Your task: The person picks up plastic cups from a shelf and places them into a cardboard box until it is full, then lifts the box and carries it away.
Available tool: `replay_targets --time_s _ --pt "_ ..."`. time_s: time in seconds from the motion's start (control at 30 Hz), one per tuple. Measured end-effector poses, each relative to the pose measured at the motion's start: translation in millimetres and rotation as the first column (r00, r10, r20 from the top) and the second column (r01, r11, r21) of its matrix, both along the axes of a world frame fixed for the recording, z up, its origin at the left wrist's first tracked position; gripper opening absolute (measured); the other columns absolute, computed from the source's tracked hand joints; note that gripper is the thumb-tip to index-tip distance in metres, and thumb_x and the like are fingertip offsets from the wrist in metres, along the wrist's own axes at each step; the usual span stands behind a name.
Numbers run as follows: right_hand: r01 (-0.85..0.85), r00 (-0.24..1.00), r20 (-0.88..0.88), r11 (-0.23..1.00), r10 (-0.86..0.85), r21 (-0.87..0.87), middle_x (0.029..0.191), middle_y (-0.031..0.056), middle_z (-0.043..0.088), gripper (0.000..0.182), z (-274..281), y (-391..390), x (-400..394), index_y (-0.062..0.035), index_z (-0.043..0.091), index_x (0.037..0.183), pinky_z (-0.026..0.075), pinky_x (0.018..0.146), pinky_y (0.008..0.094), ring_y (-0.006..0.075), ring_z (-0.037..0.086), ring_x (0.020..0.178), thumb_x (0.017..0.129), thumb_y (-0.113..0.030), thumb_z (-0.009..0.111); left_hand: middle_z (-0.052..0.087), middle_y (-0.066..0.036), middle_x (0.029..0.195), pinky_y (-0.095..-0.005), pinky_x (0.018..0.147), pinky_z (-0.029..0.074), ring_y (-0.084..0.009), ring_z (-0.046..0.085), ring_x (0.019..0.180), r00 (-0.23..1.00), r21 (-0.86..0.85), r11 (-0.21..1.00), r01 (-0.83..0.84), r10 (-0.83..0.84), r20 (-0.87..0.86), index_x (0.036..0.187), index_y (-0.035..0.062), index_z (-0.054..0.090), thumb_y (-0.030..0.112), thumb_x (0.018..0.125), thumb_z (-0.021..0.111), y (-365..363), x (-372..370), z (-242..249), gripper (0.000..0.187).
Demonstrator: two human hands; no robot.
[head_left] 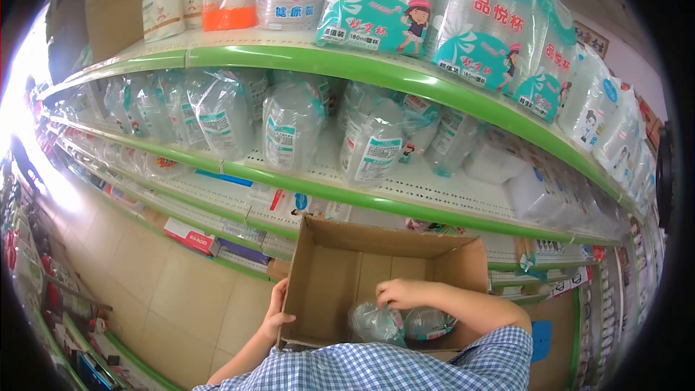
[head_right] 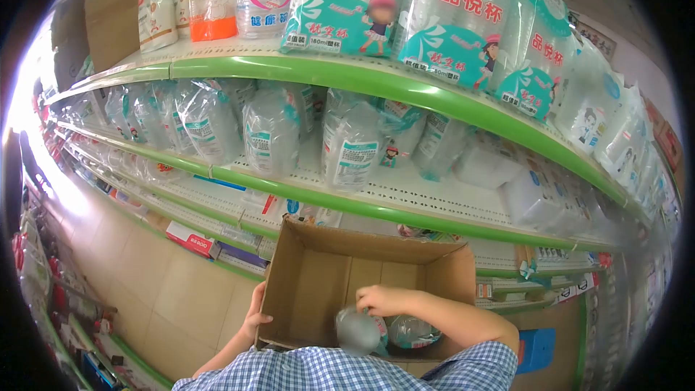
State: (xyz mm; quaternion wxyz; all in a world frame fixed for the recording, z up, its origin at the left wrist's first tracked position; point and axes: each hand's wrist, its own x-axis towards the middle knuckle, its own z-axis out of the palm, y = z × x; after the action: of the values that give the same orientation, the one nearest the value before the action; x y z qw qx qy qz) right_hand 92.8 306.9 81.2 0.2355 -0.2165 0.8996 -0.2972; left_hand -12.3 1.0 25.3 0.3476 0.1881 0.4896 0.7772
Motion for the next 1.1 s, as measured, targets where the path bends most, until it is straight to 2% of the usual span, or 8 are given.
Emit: replay_targets --time_s 0.17,0.27,0.33,0.4,0.5,0.7,0.87,1.1 --pt "0.336 0.818 -0.396 0.905 -0.418 -0.260 0.082 0.0071 0.055 0.011 87.7 33.2 -7.5 -0.0047 0.060 0.080 0.044 0.072 0.0313 0.0211 0.055 0.081 0.071 -0.007 0.066 0.030 -0.015 0.131 -0.0373 0.104 0.023 -0.0266 0.027 0.125 1.000 0.009 1.000 0.008 -0.008 -0.025 0.134 0.0037 0.018 0.021 0.052 0.055 -0.1 -0.6 -2.8 0.092" --pt "0.571 0.523 0.030 0.324 -0.852 -0.754 0.089 0.0017 0.053 0.009 105.3 75.0 16.3 -0.0066 0.054 0.091 0.043 0.074 0.0236 0.0113 0.053 0.084 0.082 -0.007 0.057 0.028 -0.014 0.133 -0.0359 0.106 0.019 -0.0256 0.024 0.127 0.999 0.000 1.000 0.017 -0.017 -0.037 0.134 0.0032 0.018 0.020 0.051 0.054 -1.7 -2.3 -3.0 0.092" --pt "0.357 0.315 0.182 -0.061 -0.932 -0.932 0.089 0.0015 0.052 0.010 126.1 80.7 18.7 -0.0057 0.052 0.092 0.043 0.074 0.0233 0.0097 0.053 0.085 0.086 -0.013 0.055 0.028 -0.014 0.134 -0.0356 0.106 0.018 -0.0255 0.024 0.128 0.999 -0.001 1.000 0.014 -0.014 -0.041 0.134 0.0030 0.018 0.020 0.051 0.054 -1.7 -3.0 -3.2 0.092" --pt "0.228 0.118 0.186 -0.156 -0.975 -0.961 0.084 -0.0006 0.051 0.014 138.2 99.6 19.7 -0.0047 0.050 0.092 0.043 0.070 0.0228 0.0076 0.051 0.079 0.087 -0.018 0.054 0.027 -0.014 0.134 -0.0354 0.106 0.018 -0.0256 0.024 0.128 1.000 0.009 1.000 0.010 -0.010 -0.028 0.134 0.0027 0.018 0.019 0.051 0.054 -1.1 -2.6 -4.7 0.092" --pt "0.138 0.008 -0.045 0.045 -0.999 -0.989 0.082 -0.0013 0.050 0.013 144.0 132.6 20.0 -0.0046 0.050 0.090 0.041 0.067 0.0228 0.0068 0.049 0.074 0.088 -0.017 0.054 0.027 -0.014 0.135 -0.0356 0.106 0.018 -0.0254 0.023 0.128 1.000 -0.005 1.000 0.008 -0.008 -0.010 0.134 0.0027 0.019 0.019 0.051 0.055 -0.5 -1.5 -4.3 0.092" --pt "0.201 -0.162 -0.090 0.056 -0.983 -0.978 0.084 0.0005 0.049 0.016 134.7 143.3 -15.1 -0.0034 0.049 0.095 0.040 0.066 0.0230 0.0073 0.046 0.079 0.087 -0.014 0.056 0.029 -0.014 0.132 -0.0361 0.105 0.019 -0.0254 0.026 0.125 1.000 0.041 0.999 0.012 -0.013 0.013 0.134 0.0029 0.019 0.019 0.051 0.056 -1.2 -1.6 -10.9 0.092" --pt "0.192 -0.229 -0.117 0.073 -0.966 -0.979 0.088 0.0045 0.049 0.044 105.3 150.3 -41.0 -0.0001 0.036 0.119 0.038 0.076 0.0252 0.0116 0.046 0.082 0.085 -0.018 0.059 0.031 -0.014 0.130 -0.0362 0.105 0.019 -0.0255 0.027 0.124 1.000 0.013 1.000 0.005 -0.005 -0.011 0.134 0.0033 0.020 0.020 0.051 0.056 -2.1 -1.4 -6.0 0.092" --pt "0.679 -0.143 -0.546 0.320 -0.825 -0.661 0.117 0.0175 0.040 0.080 78.1 162.3 -31.9 -0.0011 0.020 0.128 0.037 0.090 0.0369 0.0258 0.046 0.106 0.073 -0.028 0.070 0.030 -0.014 0.131 -0.0366 0.105 0.019 -0.0256 0.027 0.125 1.000 0.010 1.000 -0.003 0.003 -0.010 0.134 0.0029 0.020 0.021 0.051 0.056 -1.4 -0.4 -6.9 0.092"
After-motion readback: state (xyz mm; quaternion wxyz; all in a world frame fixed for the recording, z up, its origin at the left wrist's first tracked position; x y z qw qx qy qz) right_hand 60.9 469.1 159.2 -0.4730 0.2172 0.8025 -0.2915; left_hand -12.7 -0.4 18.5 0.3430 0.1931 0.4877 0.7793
